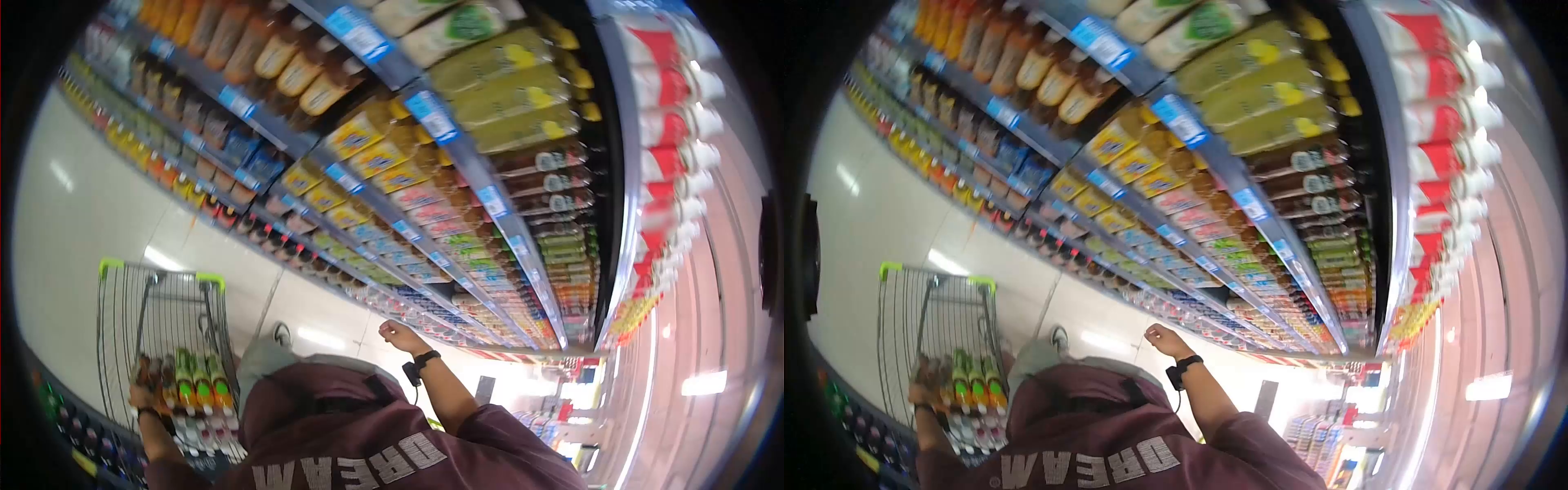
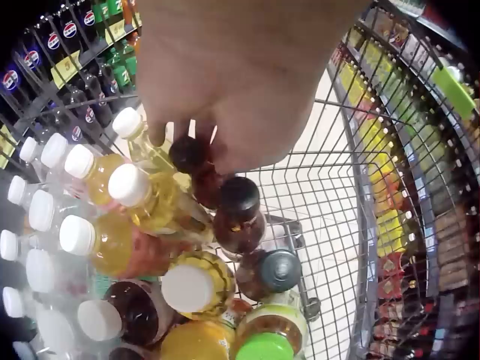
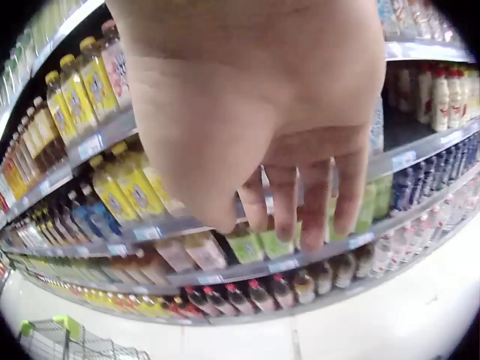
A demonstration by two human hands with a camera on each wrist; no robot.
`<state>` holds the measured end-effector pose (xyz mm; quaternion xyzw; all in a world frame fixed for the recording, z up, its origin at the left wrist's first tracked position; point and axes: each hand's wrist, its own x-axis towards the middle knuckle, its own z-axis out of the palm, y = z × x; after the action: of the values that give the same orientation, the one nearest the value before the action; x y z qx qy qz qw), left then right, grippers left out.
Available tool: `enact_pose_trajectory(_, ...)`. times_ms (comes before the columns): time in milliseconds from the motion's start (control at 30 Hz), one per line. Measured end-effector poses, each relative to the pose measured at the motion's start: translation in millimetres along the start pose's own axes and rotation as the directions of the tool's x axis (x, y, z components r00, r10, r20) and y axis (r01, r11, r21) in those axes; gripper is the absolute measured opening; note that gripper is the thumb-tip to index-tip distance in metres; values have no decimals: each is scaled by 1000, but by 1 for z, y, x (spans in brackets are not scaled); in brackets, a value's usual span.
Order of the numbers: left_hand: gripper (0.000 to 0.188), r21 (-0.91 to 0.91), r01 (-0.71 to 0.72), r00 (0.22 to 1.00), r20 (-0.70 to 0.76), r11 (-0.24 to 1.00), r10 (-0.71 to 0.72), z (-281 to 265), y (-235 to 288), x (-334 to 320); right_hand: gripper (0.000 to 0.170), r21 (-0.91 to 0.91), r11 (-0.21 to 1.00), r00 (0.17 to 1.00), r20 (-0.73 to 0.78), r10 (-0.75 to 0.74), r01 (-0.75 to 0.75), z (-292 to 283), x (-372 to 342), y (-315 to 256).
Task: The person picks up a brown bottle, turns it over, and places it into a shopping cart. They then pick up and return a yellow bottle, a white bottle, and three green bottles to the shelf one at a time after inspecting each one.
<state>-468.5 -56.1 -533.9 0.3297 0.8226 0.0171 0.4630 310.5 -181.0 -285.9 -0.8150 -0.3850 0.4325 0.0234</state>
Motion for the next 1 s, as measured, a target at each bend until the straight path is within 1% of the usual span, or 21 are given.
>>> enact_pose_trajectory(33,69,224,8,998,-58,975,6,-1,-7,7,23,26,991,988,-86,-130,133,-5,9,1)
enact_pose_trajectory(67,78,247,32,991,-131,969,1,-10,19,-17,23,37,988,982,-118,-146,151,-15,11,-18)
enact_pose_trajectory(100,91,337,185,972,-201,923,-122,-15,25,-12,22,43,987,948,-288,-136,155,-31,9,-53)
enact_pose_trajectory(133,94,420,125,980,-192,899,-47,-4,-2,19,22,50,987,885,-450,-117,156,-49,5,-88)
enact_pose_trajectory(167,82,448,139,932,-361,883,37,11,1,19,22,67,984,875,-469,-117,168,-66,6,-109)
enact_pose_trajectory(233,60,548,101,908,-392,830,149,11,62,-15,23,-37,975,766,-613,-194,217,-92,4,-139)
enact_pose_trajectory(367,45,401,-563,637,-346,723,689,78,75,-1,25,-47,950,652,-716,-248,309,-109,-13,-183)
enact_pose_trajectory(433,42,183,-699,686,-101,692,720,117,98,-21,23,-6,937,638,-731,-242,349,-107,-16,-185)
enact_pose_trajectory(467,40,187,-681,705,-96,708,703,145,109,-38,23,9,935,624,-747,-229,354,-105,-17,-181)
enact_pose_trajectory(533,46,118,-765,640,32,633,767,143,108,-49,21,26,946,713,-664,-226,324,-94,-18,-169)
enact_pose_trajectory(600,62,-91,-861,459,286,500,842,162,134,-56,20,-83,943,720,-626,-300,321,-80,-6,-130)
enact_pose_trajectory(633,72,-277,-736,573,230,618,786,148,169,-103,20,-61,938,749,-585,-310,341,-72,-5,-115)
enact_pose_trajectory(667,73,-463,-682,604,79,566,793,178,152,-86,21,-45,932,791,-516,-330,360,-54,11,-70)
enact_pose_trajectory(700,55,-510,-609,548,283,607,787,143,179,-137,25,-43,948,846,-439,-302,316,-43,7,-44)
enact_pose_trajectory(733,49,-132,-735,631,226,665,742,183,144,-72,32,-57,948,850,-430,-306,312,-16,24,15)
enact_pose_trajectory(800,48,-177,-790,564,166,588,809,212,118,-31,47,-13,996,980,-179,84,-88,4,-8,60)
enact_pose_trajectory(833,48,-176,-811,534,168,558,829,213,135,-21,54,-110,994,982,-191,-11,-11,31,-14,113)
enact_pose_trajectory(867,48,-117,-854,482,189,507,856,214,152,-12,57,-49,961,940,-227,254,-271,61,-27,146)
enact_pose_trajectory(933,50,1,-915,392,237,403,889,216,174,-4,59,-79,876,872,-168,459,-476,106,-73,190)
enact_pose_trajectory(967,50,64,-934,356,262,352,897,213,179,-1,57,52,798,800,33,599,-600,109,-97,189)
enact_pose_trajectory(1000,51,127,-946,323,289,299,901,208,184,2,56,60,803,803,117,584,-593,118,-111,202)
